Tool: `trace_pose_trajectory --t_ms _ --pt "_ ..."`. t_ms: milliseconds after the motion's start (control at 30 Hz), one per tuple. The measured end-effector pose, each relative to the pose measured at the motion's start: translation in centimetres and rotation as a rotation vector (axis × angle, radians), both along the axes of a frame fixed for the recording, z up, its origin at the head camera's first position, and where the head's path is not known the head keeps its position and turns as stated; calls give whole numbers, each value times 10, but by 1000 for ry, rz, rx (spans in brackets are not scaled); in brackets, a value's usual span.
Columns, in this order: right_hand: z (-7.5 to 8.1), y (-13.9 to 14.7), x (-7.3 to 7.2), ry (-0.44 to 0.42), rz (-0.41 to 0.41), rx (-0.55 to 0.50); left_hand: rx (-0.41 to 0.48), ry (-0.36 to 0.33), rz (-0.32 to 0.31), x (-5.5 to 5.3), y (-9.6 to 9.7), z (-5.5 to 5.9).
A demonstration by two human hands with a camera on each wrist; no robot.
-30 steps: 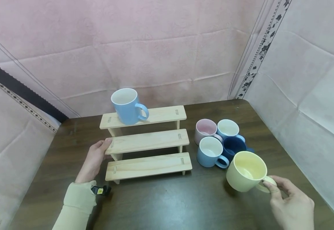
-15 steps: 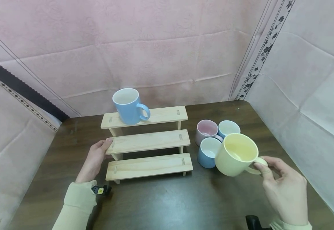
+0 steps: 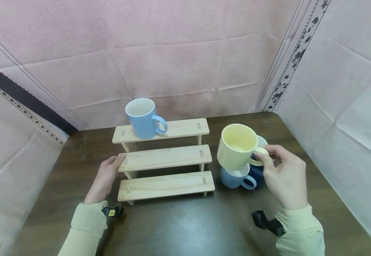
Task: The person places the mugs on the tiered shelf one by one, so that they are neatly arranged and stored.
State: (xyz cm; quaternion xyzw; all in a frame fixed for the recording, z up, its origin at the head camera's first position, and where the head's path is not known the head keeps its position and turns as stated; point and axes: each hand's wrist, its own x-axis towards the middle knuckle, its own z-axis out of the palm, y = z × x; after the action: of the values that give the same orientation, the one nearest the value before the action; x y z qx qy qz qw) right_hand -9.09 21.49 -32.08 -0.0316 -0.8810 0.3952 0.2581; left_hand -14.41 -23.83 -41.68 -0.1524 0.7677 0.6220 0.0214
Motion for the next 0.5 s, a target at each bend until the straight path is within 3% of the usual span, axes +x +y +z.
trace_pose_trajectory --t_ms 167,500 --pt "6 -18 -20 -25 17 -19 14 9 0 0 0 -1" --pt "20 -46 -50 23 88 -22 15 3 5 0 0 -1"
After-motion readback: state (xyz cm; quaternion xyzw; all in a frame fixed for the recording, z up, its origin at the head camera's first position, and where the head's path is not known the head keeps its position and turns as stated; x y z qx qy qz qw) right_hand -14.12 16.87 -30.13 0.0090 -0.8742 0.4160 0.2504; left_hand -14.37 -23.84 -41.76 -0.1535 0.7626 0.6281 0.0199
